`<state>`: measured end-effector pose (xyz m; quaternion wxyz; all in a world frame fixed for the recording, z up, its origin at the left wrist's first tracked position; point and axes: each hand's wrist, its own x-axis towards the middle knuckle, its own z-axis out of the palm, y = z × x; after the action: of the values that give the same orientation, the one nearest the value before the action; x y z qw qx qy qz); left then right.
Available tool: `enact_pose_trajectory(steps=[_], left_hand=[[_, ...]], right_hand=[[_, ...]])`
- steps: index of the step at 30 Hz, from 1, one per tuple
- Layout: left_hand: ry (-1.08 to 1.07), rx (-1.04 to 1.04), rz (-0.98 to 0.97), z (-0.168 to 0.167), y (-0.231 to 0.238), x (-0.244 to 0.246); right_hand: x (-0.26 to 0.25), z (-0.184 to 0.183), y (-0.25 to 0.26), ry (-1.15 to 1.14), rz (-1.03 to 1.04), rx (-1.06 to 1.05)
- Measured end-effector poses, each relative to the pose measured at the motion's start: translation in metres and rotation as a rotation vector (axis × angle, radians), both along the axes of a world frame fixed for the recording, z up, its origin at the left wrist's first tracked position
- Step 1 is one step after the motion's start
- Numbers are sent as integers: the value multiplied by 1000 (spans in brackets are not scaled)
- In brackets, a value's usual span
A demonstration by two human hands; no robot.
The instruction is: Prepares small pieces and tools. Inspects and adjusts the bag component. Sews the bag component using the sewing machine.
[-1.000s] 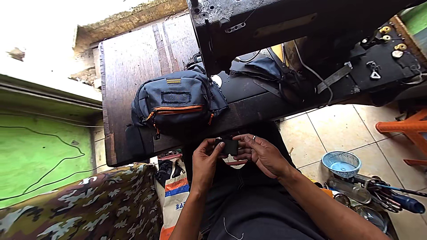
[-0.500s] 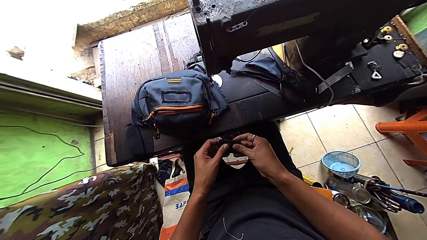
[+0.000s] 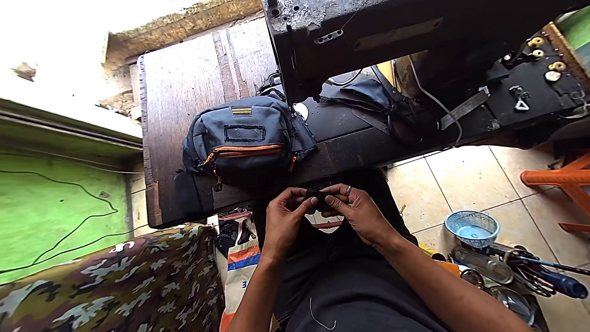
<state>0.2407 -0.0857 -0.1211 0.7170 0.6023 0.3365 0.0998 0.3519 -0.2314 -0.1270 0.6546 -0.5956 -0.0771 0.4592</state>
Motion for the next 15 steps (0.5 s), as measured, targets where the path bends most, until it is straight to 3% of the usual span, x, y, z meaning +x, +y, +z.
enact_pose_trajectory(steps=[7,15], left_hand=[[23,-243,-48,5,12,-2],[40,-201,5,-3,10,-2]], right_hand=[[-1,-1,0,-58,-46,-16],[-5,-2,1,-88,-60,4]])
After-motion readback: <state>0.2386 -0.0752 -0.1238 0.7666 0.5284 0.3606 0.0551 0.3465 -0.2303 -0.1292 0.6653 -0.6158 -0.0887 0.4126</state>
